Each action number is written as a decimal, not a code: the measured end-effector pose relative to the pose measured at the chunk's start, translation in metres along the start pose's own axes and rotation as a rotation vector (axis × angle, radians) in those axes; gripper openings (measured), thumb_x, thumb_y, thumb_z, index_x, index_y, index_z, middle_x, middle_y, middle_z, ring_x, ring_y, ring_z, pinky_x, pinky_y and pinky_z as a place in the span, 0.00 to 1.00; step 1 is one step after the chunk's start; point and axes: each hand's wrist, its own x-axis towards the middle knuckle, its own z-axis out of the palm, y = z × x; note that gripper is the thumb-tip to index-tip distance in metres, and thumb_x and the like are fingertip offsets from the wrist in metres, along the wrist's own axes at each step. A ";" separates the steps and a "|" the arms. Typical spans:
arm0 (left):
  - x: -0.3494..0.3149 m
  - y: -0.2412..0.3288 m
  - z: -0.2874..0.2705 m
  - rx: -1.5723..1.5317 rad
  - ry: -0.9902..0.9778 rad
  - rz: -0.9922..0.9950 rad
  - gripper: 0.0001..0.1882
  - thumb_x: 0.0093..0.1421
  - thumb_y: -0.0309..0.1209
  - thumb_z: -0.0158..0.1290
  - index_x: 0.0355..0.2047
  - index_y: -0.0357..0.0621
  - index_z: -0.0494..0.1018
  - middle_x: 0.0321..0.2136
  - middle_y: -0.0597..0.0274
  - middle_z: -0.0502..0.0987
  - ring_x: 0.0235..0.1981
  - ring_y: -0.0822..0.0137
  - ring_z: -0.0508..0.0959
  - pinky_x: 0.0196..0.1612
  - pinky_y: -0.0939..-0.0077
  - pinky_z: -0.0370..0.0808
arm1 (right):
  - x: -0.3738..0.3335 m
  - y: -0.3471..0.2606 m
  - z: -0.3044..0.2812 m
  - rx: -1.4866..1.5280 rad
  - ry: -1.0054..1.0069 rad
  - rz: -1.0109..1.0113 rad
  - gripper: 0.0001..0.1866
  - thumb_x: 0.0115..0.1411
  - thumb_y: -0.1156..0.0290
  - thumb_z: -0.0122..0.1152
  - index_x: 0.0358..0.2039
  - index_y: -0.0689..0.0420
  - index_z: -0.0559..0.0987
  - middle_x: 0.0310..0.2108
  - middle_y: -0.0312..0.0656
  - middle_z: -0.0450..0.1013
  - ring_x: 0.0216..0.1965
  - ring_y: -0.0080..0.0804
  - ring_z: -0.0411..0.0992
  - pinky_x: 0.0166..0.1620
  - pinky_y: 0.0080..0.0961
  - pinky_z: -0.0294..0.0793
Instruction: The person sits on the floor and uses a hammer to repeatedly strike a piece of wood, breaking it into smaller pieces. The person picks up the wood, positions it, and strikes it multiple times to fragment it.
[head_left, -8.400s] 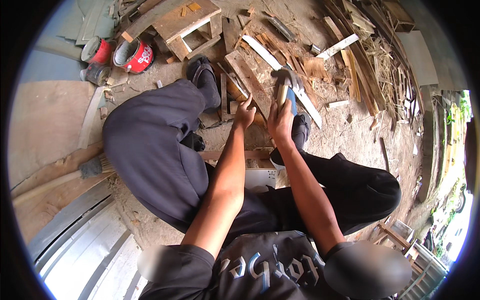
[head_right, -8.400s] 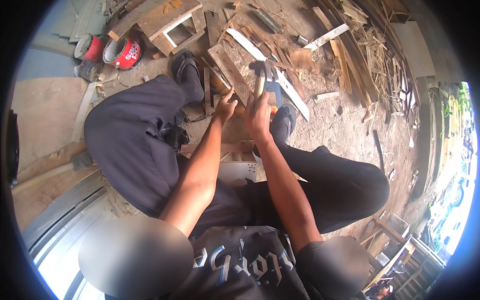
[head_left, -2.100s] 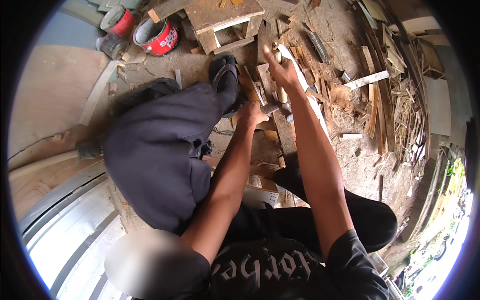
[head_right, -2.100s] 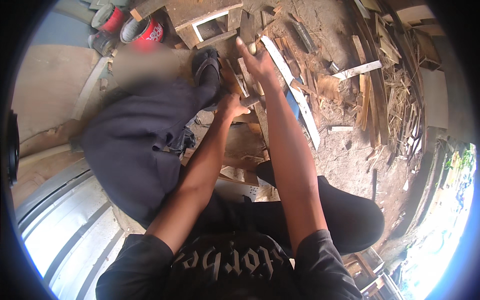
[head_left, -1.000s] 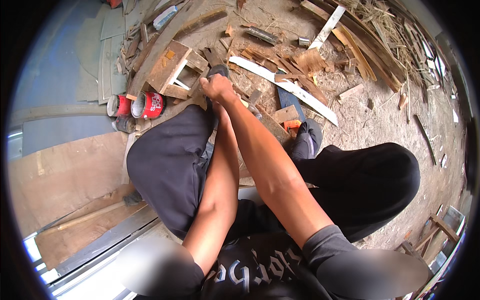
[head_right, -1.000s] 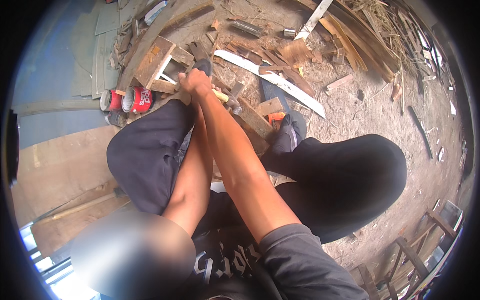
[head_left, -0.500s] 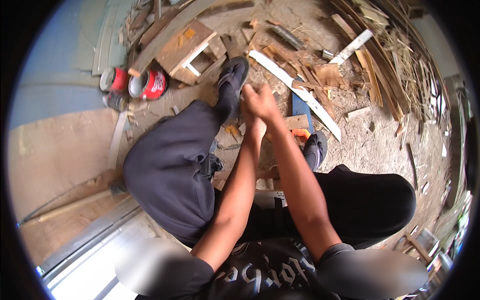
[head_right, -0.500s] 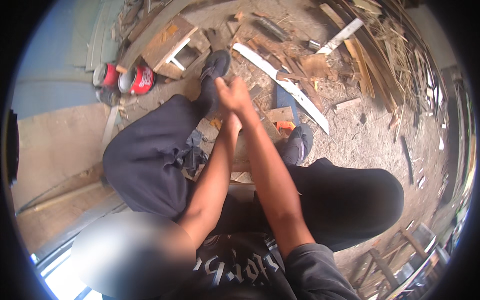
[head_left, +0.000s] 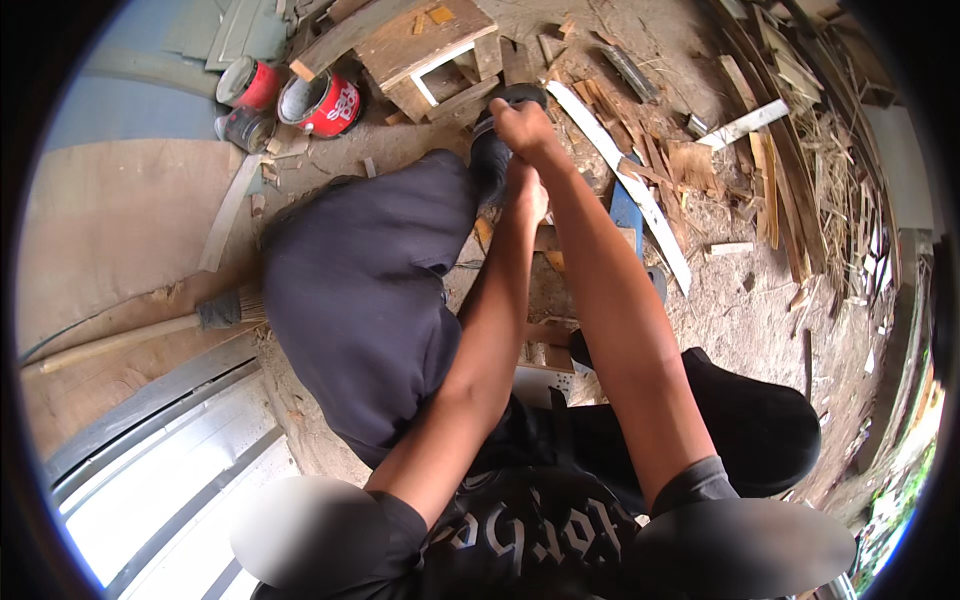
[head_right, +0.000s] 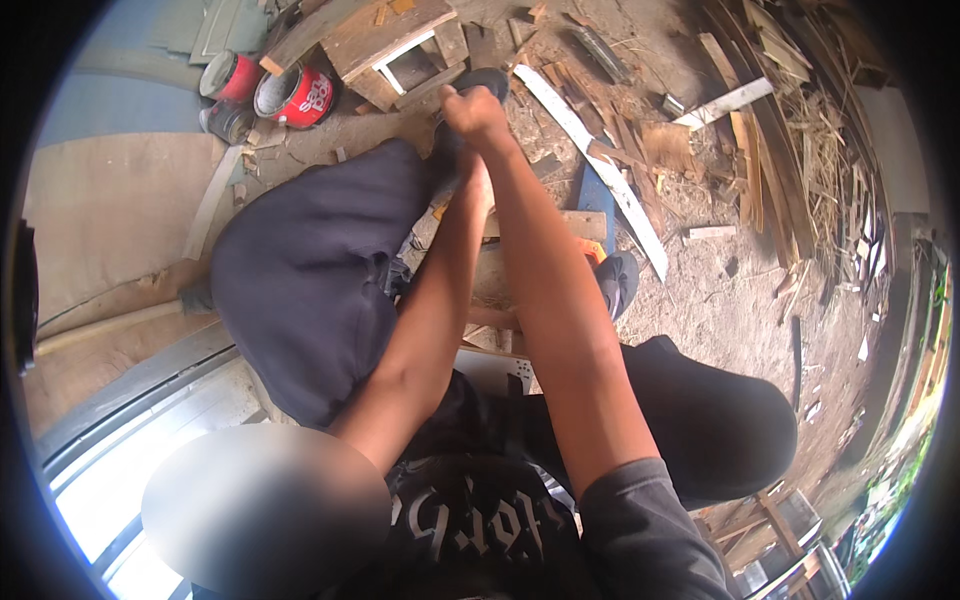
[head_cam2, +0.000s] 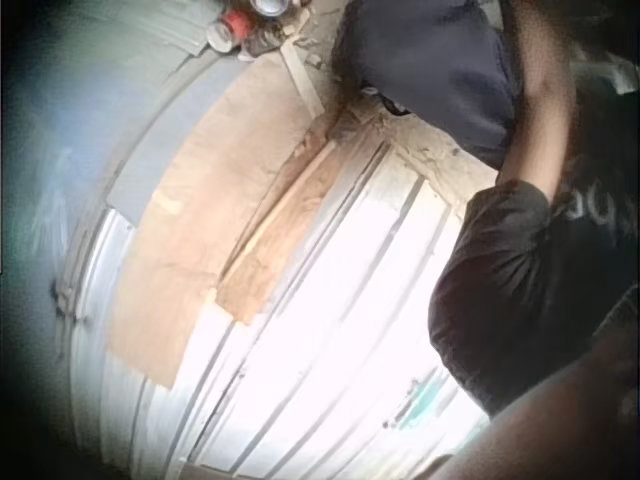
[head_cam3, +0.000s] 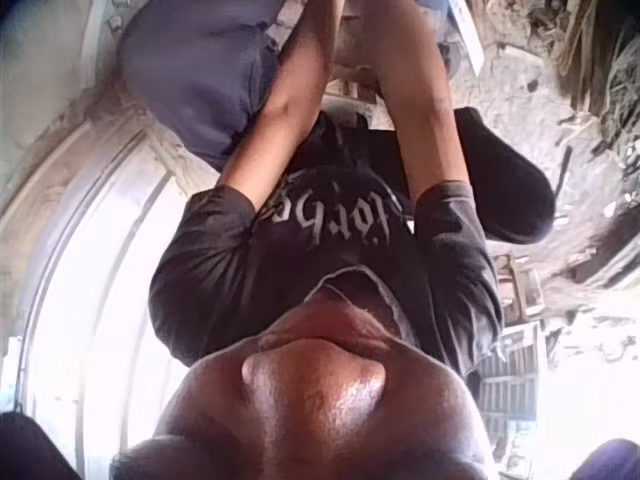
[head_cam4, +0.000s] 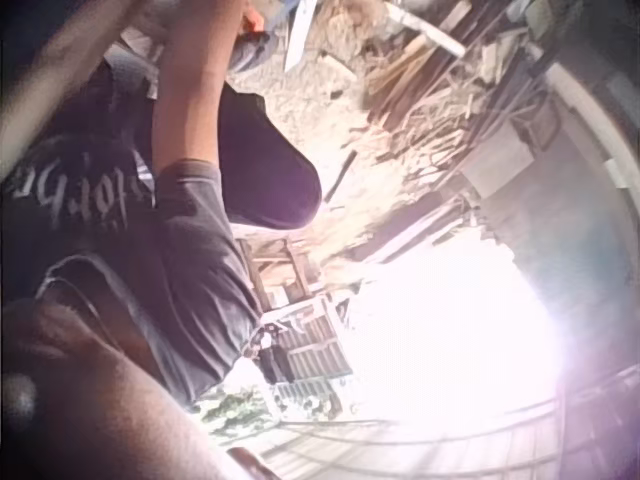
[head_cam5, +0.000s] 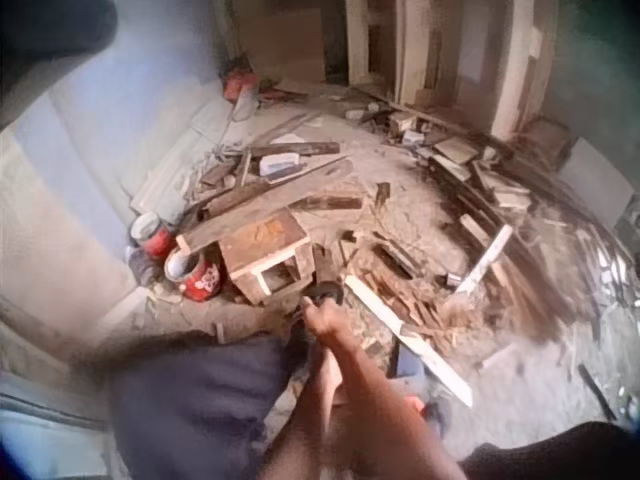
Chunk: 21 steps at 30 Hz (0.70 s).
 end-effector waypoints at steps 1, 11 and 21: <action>0.000 0.000 -0.004 0.027 -0.011 0.008 0.39 0.71 0.57 0.39 0.73 0.47 0.47 0.66 0.55 0.61 0.65 0.63 0.64 0.65 0.68 0.62 | -0.009 -0.002 0.000 0.001 -0.017 -0.014 0.36 0.58 0.44 0.51 0.40 0.73 0.81 0.42 0.72 0.75 0.53 0.62 0.74 0.57 0.43 0.71; 0.009 -0.047 -0.038 0.150 -0.197 0.076 0.39 0.69 0.55 0.47 0.70 0.48 0.50 0.62 0.60 0.63 0.63 0.66 0.65 0.64 0.66 0.63 | -0.066 0.031 -0.033 0.246 0.060 -0.104 0.28 0.59 0.51 0.51 0.32 0.69 0.81 0.31 0.63 0.78 0.38 0.57 0.78 0.45 0.44 0.74; -0.048 -0.077 -0.016 0.198 -0.203 0.114 0.29 0.72 0.51 0.42 0.66 0.47 0.61 0.60 0.63 0.70 0.62 0.68 0.69 0.63 0.68 0.64 | -0.139 0.091 -0.054 0.313 0.173 -0.219 0.25 0.60 0.53 0.52 0.29 0.67 0.80 0.25 0.54 0.77 0.31 0.41 0.76 0.39 0.37 0.74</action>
